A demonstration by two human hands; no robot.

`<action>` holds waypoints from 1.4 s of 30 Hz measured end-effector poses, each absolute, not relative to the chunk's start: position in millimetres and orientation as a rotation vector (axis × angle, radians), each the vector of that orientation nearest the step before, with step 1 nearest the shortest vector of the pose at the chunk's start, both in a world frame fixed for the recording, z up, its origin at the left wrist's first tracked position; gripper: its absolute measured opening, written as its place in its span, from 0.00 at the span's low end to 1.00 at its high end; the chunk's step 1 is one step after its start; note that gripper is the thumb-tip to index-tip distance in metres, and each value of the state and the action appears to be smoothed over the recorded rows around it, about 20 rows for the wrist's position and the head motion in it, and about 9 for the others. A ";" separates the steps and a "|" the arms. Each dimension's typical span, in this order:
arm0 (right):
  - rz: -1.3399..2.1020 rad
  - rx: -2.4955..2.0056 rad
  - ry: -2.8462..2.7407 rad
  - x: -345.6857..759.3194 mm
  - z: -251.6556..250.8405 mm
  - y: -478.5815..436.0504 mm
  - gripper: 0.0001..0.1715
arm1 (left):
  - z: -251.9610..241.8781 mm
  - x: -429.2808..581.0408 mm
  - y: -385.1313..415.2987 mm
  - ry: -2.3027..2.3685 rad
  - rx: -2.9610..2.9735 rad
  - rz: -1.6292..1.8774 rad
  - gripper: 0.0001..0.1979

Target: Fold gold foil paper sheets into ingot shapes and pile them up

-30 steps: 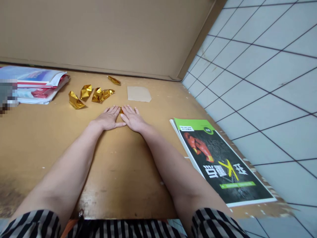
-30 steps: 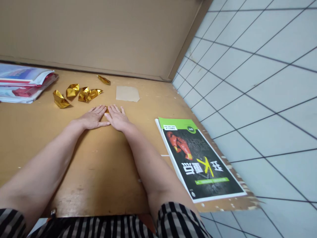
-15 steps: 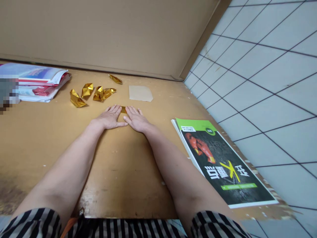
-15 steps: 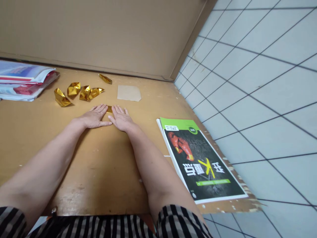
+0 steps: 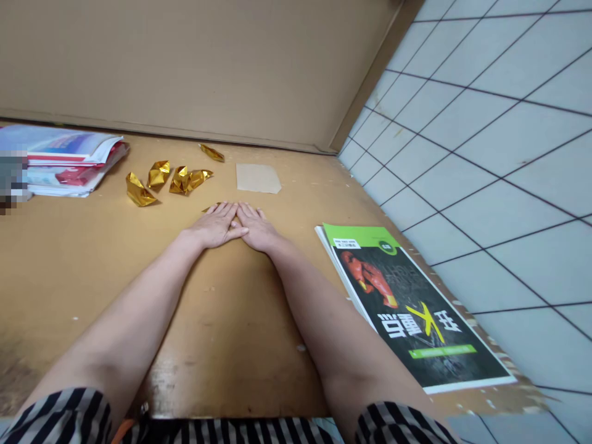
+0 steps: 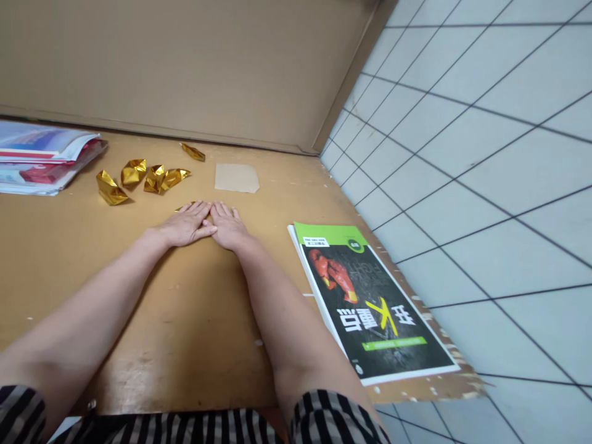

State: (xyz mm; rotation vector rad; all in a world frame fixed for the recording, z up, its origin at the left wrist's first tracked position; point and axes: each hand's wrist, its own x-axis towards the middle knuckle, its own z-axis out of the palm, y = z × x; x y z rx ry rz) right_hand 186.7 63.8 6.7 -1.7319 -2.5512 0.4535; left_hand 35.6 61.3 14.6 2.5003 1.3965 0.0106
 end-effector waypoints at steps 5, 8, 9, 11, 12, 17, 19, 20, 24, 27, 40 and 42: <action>0.419 -1.756 -2.559 186.6 9.3 61.0 0.39 | 8.0 23.6 67.4 1.412 2.512 -0.016 0.43; 0.395 -1.759 -2.561 186.4 11.0 59.2 0.39 | 5.9 16.0 67.7 1.458 2.502 -0.019 0.43; 0.395 -1.763 -2.560 186.5 11.4 58.9 0.39 | 5.9 14.3 67.2 1.475 2.495 -0.025 0.43; 0.401 -1.767 -2.556 187.0 12.0 58.8 0.39 | 6.3 12.2 66.1 1.499 2.482 -0.039 0.43; 0.405 -1.766 -2.553 187.2 12.4 58.9 0.39 | 6.5 11.7 65.8 1.505 2.478 -0.044 0.43; 0.368 -1.721 -2.516 178.4 16.2 59.2 0.39 | 4.6 11.6 67.1 1.490 2.502 -0.025 0.42; 0.376 -1.652 -2.532 169.6 17.6 57.9 0.39 | 4.1 12.0 67.8 1.488 2.508 -0.028 0.40; 0.402 -1.615 -2.557 165.2 18.0 57.0 0.40 | 4.3 12.3 67.9 1.488 2.505 -0.036 0.39; 0.469 -1.607 -2.575 159.4 17.1 54.3 0.41 | 6.4 12.5 66.9 1.496 2.489 -0.073 0.38; 0.476 -1.644 -2.560 169.5 15.5 54.9 0.41 | 7.2 11.4 66.4 1.486 2.501 -0.037 0.38; 0.421 -1.684 -2.561 189.1 7.2 61.1 0.37 | 8.6 27.2 66.2 1.357 2.548 0.028 0.33; 0.422 -1.693 -2.562 188.8 8.2 60.6 0.36 | 8.4 27.2 66.9 1.366 2.540 0.000 0.33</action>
